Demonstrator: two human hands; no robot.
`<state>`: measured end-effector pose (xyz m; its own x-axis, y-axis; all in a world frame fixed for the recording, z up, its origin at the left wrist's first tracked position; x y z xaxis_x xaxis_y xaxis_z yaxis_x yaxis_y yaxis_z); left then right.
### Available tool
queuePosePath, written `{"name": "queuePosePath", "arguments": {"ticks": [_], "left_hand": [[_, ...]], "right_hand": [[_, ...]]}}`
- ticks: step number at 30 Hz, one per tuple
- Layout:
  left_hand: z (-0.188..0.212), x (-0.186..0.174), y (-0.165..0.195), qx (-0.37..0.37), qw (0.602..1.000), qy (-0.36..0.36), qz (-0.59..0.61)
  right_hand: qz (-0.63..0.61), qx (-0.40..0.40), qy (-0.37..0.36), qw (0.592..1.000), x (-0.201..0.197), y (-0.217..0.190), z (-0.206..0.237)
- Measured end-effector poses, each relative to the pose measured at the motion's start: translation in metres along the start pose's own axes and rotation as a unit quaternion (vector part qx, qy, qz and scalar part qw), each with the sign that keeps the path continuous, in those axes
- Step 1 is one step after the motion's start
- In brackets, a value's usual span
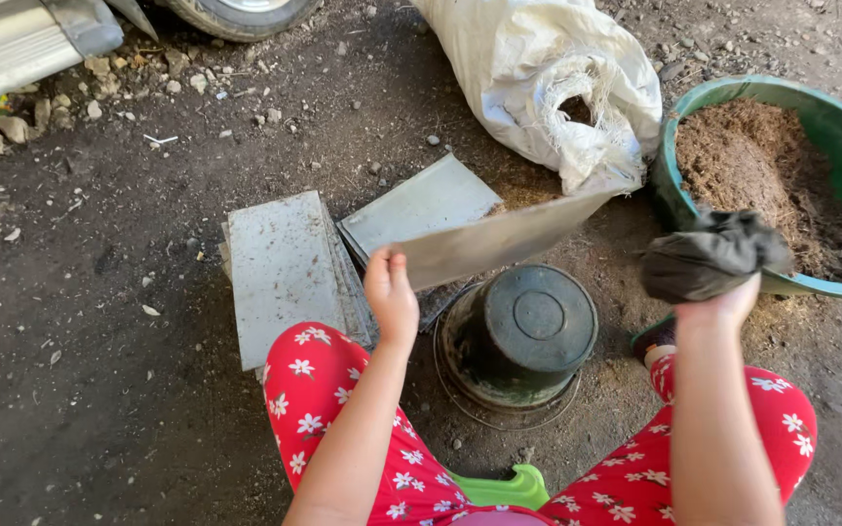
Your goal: The person sits on a small stool and wipes rectangular tiles with a dark cloth. They pick up tiles from a stack, wipe both sides, and place them onto a separate stack. The person repeats this process for multiple tiles.
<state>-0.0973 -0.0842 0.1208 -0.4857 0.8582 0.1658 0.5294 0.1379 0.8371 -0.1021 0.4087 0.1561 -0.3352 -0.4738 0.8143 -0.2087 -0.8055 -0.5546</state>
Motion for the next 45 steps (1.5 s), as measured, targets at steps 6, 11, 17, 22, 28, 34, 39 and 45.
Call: {"name": "queuePosePath", "arguments": {"ticks": [6, 11, 17, 22, 28, 34, 39, 45], "left_hand": [[0.054, 0.035, 0.062, 0.265, 0.925, -0.270, -0.030], [0.143, 0.031, 0.073, 0.483, 0.720, -0.492, -0.082], [0.186, 0.002, 0.018, 0.435, 0.624, -0.629, -0.163], [0.155, -0.016, -0.022, 0.166, 0.891, -0.360, -0.222], [0.204, -0.046, -0.112, -0.539, 0.838, 0.086, 0.002], [0.251, 0.009, -0.108, -0.535, 0.832, 0.010, 0.148], [0.239, -0.004, -0.119, -0.516, 0.850, -0.004, 0.108], [0.242, -0.013, -0.122, -0.507, 0.860, -0.035, 0.039]], "right_hand": [[0.089, 0.001, -0.038, 0.995, -0.010, -0.012, -0.016], [0.174, 0.082, 0.012, 0.981, -0.038, 0.023, -0.010], [0.214, 0.101, -0.008, 0.972, -0.025, 0.036, 0.008], [0.313, 0.105, -0.025, 0.944, 0.002, 0.042, 0.020], [0.664, -0.020, -0.239, 0.708, 0.075, 0.131, 0.058], [0.912, -0.119, -0.255, 0.298, 0.077, 0.265, 0.142], [0.901, -0.210, -0.219, 0.308, 0.050, 0.250, 0.123], [0.926, -0.262, -0.105, 0.251, -0.009, 0.137, 0.025]]}}
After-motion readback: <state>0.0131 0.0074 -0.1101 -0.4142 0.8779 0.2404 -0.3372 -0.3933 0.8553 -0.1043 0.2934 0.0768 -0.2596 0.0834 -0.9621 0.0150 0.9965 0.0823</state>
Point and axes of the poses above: each hand's wrist, its own z-axis away from the middle knuckle, its own x-axis out of the palm, y = z × x, the point moved 6 cm from there along -z, towards the middle knuckle, and after that the axes turned 8 degrees about x, right-handed, at the moved point
